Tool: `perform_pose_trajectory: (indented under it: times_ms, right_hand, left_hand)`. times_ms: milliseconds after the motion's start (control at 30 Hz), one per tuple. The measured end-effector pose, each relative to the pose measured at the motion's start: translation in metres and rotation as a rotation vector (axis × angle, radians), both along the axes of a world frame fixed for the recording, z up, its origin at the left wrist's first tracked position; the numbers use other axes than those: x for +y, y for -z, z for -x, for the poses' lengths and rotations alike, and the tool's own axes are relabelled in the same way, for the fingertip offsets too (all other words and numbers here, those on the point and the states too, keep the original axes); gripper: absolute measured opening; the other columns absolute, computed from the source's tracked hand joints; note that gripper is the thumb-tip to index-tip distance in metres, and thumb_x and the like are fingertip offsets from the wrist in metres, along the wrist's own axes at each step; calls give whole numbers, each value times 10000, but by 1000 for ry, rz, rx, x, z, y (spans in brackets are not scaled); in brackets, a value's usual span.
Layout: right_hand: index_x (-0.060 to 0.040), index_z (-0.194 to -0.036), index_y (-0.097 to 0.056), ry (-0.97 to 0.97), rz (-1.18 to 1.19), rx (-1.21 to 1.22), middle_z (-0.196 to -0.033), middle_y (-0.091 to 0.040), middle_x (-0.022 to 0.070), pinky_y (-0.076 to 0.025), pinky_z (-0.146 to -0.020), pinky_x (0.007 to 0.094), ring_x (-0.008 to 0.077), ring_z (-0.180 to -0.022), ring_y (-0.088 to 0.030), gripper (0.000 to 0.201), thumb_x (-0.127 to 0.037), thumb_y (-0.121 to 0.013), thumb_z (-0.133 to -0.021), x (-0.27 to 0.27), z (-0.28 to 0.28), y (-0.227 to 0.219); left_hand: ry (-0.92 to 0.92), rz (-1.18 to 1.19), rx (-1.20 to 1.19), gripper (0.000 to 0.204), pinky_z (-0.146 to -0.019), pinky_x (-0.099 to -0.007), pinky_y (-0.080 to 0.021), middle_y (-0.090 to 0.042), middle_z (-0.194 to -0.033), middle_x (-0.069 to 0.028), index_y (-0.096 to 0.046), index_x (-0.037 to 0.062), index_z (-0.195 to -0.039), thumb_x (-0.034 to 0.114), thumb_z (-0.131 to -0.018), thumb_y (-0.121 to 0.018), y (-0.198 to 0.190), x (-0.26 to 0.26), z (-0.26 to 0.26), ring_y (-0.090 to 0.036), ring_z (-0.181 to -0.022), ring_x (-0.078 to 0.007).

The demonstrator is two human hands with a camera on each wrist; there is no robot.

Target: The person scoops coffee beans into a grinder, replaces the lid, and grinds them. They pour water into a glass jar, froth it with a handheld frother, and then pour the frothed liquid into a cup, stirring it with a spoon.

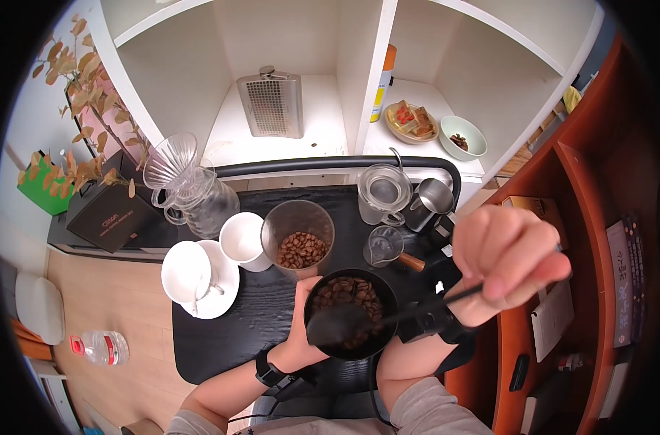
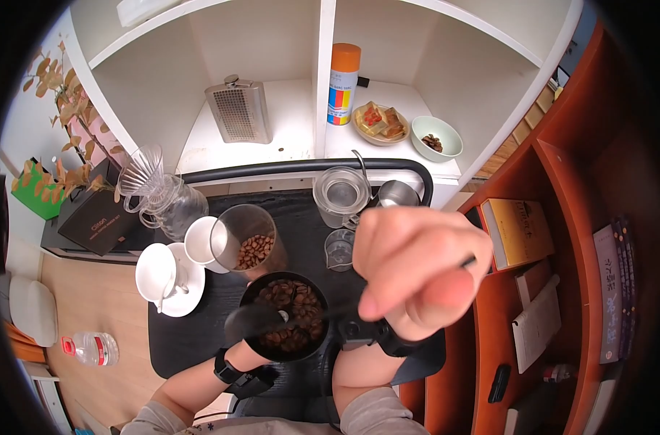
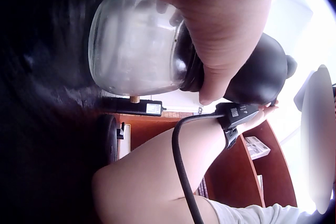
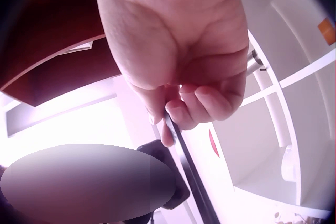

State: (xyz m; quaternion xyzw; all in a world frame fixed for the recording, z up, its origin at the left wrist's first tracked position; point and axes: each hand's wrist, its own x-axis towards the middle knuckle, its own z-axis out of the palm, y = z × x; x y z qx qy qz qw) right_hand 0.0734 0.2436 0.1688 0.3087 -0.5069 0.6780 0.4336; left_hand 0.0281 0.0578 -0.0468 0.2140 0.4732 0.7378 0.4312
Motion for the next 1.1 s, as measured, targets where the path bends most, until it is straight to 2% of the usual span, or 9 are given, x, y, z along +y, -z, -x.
perform_pose_trajectory:
  times_ms: [33,100,300,367,567,700,800,900,1100]
  right_hand:
    - [32,-636,-613,-32,-76,24,-564,-512,56,-307,-379,251,137,-422,-394,531,-376,-481,-948,1,-2,-6]
    - [49,-663,-623,-91,-325,17,-583,-528,65,-342,-384,254,146,-436,-434,500,-344,-499,-946,11,-12,-14]
    - [49,-714,-634,63,-647,-4,-601,-524,69,-326,-373,233,135,-436,-452,373,-249,-566,-926,-2,-36,-25]
    - [21,-743,-686,48,-859,-163,-621,-548,51,-407,-422,227,140,-491,-503,401,-350,-615,-878,-3,-45,-32]
    - [47,-743,-639,186,-790,-16,-589,-494,67,-282,-368,243,145,-457,-458,386,-321,-619,-858,-21,-43,-19]
    - [7,-742,-688,120,-838,-251,-615,-539,45,-396,-413,221,133,-473,-484,395,-359,-617,-874,-19,-53,-28]
    - [64,-671,-605,151,-839,-143,-575,-474,61,-269,-366,246,136,-449,-444,442,-340,-625,-847,-17,-48,-35]
    - [-11,-874,-677,123,-891,-183,-636,-524,69,-310,-395,232,144,-474,-472,225,-229,-660,-824,-8,-53,-37]
    - [-40,-668,-669,279,-704,-203,-605,-545,28,-371,-403,219,107,-479,-485,483,-427,-519,-914,-3,-62,-32]
  left_hand:
    - [-1,0,0,879,-979,-343,-427,-408,-1238,-137,-232,48,-1236,104,-612,-849,-18,-2,1,-479,-1168,-203]
    - [11,32,577,867,-976,-347,-442,-413,-1241,-147,-232,45,-1229,89,-618,-846,-58,-5,6,-495,-1163,-209]
    - [-41,-34,97,874,-969,-346,-453,-419,-1249,-155,-225,43,-1224,90,-616,-851,-15,4,-2,-502,-1162,-207]
    - [-43,-54,56,874,-968,-344,-454,-420,-1247,-156,-223,43,-1219,90,-615,-852,-21,7,-1,-505,-1160,-207]
    - [-27,-59,44,878,-963,-339,-457,-426,-1239,-161,-208,40,-1204,87,-612,-854,-12,8,1,-514,-1154,-210]
    - [-24,-66,27,891,-960,-336,-458,-426,-1242,-163,-197,37,-1203,94,-608,-858,-16,8,1,-513,-1157,-209]
    - [-8,-61,31,897,-958,-323,-452,-416,-1240,-150,-210,34,-1206,105,-598,-865,-22,7,1,-504,-1159,-198]
    - [-36,-10,159,901,-954,-311,-449,-404,-1232,-132,-225,31,-1211,107,-585,-869,3,7,1,-492,-1156,-185]
    - [-26,-2,158,892,-946,-297,-445,-399,-1224,-120,-239,27,-1212,94,-581,-865,15,5,2,-489,-1144,-174]
